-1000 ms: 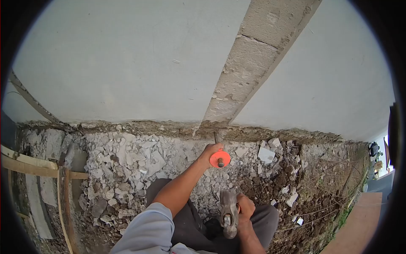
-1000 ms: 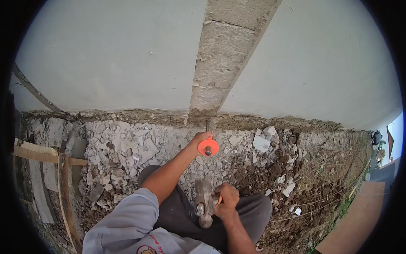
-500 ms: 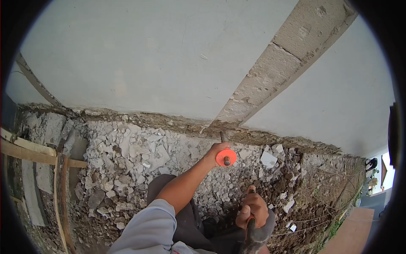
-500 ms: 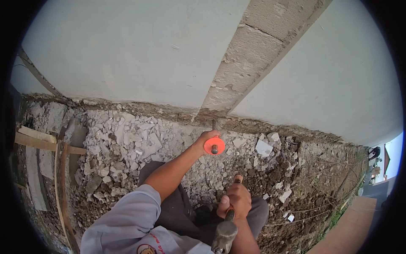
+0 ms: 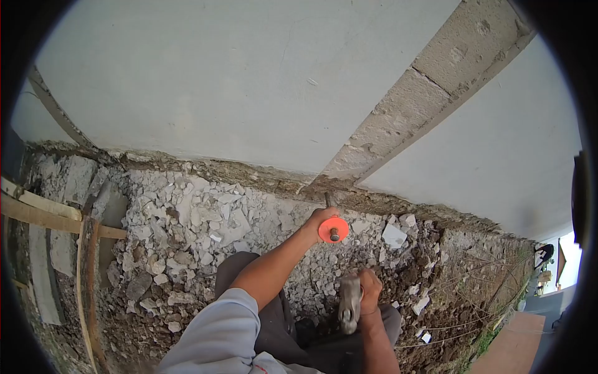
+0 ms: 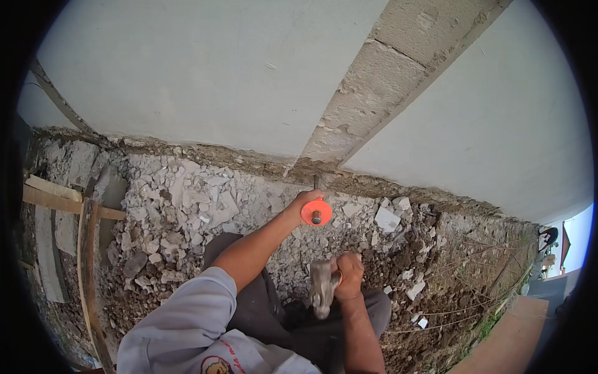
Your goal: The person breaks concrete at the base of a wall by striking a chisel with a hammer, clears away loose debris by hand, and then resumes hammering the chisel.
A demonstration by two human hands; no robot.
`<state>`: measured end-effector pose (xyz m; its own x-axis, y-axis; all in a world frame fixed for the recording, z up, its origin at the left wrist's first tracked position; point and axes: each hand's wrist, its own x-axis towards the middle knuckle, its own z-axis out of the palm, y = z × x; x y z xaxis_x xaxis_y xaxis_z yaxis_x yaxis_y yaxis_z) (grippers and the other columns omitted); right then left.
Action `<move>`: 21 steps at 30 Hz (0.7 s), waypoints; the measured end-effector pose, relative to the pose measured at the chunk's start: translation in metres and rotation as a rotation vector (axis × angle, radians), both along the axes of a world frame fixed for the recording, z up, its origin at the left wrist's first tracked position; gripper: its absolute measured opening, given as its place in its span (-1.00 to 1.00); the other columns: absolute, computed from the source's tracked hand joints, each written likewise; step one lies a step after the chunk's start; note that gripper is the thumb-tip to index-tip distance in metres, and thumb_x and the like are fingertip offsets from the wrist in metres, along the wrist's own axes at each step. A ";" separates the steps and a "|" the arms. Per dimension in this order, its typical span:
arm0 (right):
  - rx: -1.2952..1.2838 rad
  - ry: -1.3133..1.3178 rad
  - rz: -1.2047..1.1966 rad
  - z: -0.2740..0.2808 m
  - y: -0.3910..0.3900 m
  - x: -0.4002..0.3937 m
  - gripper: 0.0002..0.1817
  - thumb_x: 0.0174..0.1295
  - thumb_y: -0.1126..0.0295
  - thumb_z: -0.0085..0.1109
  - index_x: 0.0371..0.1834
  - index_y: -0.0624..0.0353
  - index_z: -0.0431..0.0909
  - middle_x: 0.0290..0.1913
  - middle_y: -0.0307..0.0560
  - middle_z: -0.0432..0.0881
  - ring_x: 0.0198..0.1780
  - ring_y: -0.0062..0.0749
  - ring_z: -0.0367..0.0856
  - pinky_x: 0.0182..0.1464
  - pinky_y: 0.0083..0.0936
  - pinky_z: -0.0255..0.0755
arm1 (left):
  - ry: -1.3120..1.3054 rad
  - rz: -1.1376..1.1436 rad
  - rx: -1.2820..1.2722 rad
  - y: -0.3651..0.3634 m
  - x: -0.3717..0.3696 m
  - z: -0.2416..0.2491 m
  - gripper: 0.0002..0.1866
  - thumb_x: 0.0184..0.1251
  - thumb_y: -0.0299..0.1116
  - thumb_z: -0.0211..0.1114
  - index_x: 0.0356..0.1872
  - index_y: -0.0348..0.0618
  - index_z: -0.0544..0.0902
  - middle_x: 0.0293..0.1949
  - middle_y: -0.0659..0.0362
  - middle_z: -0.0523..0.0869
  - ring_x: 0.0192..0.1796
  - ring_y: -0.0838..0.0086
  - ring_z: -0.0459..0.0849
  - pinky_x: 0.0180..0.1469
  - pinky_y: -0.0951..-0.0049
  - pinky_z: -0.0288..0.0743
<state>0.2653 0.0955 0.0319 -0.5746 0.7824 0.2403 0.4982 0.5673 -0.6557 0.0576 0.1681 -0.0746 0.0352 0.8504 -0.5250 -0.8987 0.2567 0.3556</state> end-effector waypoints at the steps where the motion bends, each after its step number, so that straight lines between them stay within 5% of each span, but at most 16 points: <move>1: -0.208 -0.414 -0.146 -0.023 0.016 0.004 -0.78 0.10 0.37 0.26 -0.50 0.27 0.47 -0.59 -0.04 0.53 -0.62 -0.11 0.47 -0.38 -0.26 0.48 | -0.037 0.009 0.002 0.002 -0.001 0.004 -0.89 0.18 -0.39 0.23 -0.47 -0.15 0.52 -0.55 0.21 0.50 -0.56 0.49 0.55 -0.65 0.42 0.42; 5: -0.363 -0.194 -0.305 0.017 -0.023 -0.005 -0.78 0.04 0.37 0.30 -0.51 0.27 0.48 -0.55 -0.01 0.56 -0.59 -0.12 0.52 -0.35 -0.23 0.49 | 0.002 -0.057 -0.054 0.000 0.004 -0.006 -0.90 0.18 -0.39 0.23 -0.46 -0.15 0.52 -0.55 0.21 0.50 -0.57 0.49 0.53 -0.67 0.41 0.40; 7: -0.167 0.156 -0.231 0.049 -0.034 -0.010 -0.73 0.17 0.34 0.27 -0.58 0.24 0.48 -0.55 -0.16 0.52 -0.54 -0.46 0.42 -0.39 -0.39 0.38 | -0.008 -0.036 -0.006 0.011 0.000 -0.011 -0.89 0.19 -0.38 0.23 -0.46 -0.15 0.52 -0.55 0.21 0.50 -0.59 0.49 0.52 -0.70 0.43 0.39; 9: 0.120 -0.233 -0.164 0.088 -0.045 0.009 -0.78 0.20 0.40 0.20 -0.55 0.21 0.46 -0.58 -0.21 0.47 -0.54 -0.44 0.40 -0.41 -0.38 0.36 | -0.014 0.020 -0.045 0.006 0.004 0.002 -0.89 0.19 -0.38 0.22 -0.46 -0.15 0.51 -0.55 0.21 0.50 -0.61 0.50 0.51 -0.74 0.49 0.38; 10: 0.018 0.595 -0.047 0.090 -0.046 -0.016 -0.79 0.22 0.45 0.12 -0.57 0.19 0.43 -0.59 -0.18 0.43 -0.53 -0.41 0.38 -0.44 -0.37 0.33 | -0.022 0.028 -0.078 0.008 0.003 0.007 -0.89 0.18 -0.38 0.23 -0.46 -0.15 0.51 -0.54 0.21 0.50 -0.61 0.49 0.51 -0.74 0.49 0.38; 14: 0.206 0.237 -0.106 0.019 -0.009 -0.013 -0.74 0.20 0.45 0.17 -0.63 0.21 0.41 -0.63 -0.13 0.46 -0.57 -0.48 0.36 -0.47 -0.39 0.30 | -0.170 0.017 -0.009 0.013 0.002 -0.004 -0.90 0.16 -0.40 0.24 -0.45 -0.16 0.51 -0.53 0.19 0.50 -0.61 0.46 0.50 -0.71 0.41 0.36; 16: -0.359 -0.147 -0.209 -0.012 -0.006 -0.008 -0.79 0.14 0.40 0.27 -0.52 0.29 0.50 -0.64 0.00 0.50 -0.62 -0.22 0.43 -0.45 -0.37 0.37 | -0.085 0.019 -0.062 0.015 0.005 0.004 -0.89 0.17 -0.40 0.25 -0.45 -0.16 0.51 -0.53 0.19 0.50 -0.60 0.45 0.50 -0.70 0.41 0.36; 17: -0.288 -0.162 -0.235 -0.015 -0.016 -0.005 -0.72 0.11 0.35 0.34 -0.50 0.34 0.49 -0.66 -0.05 0.50 -0.63 -0.32 0.44 -0.49 -0.40 0.33 | -0.014 0.031 -0.132 0.014 0.005 0.006 -0.89 0.17 -0.40 0.25 -0.45 -0.16 0.50 -0.52 0.18 0.50 -0.59 0.44 0.50 -0.70 0.41 0.36; 20: -0.432 -0.030 -0.286 0.048 -0.042 -0.012 -0.71 0.17 0.29 0.30 -0.51 0.30 0.51 -0.67 -0.13 0.50 -0.63 -0.35 0.45 -0.51 -0.43 0.30 | -0.141 0.046 -0.015 0.016 0.002 0.005 -0.88 0.20 -0.41 0.20 -0.48 -0.14 0.47 -0.53 0.18 0.48 -0.59 0.44 0.51 -0.66 0.41 0.41; 21: -0.208 0.028 -0.231 0.075 -0.050 -0.009 -0.72 0.21 0.29 0.26 -0.50 0.29 0.51 -0.65 -0.15 0.48 -0.62 -0.37 0.45 -0.52 -0.43 0.31 | -0.156 0.047 -0.006 0.015 0.003 0.003 -0.86 0.21 -0.41 0.18 -0.51 -0.12 0.45 -0.55 0.19 0.46 -0.60 0.43 0.50 -0.66 0.40 0.42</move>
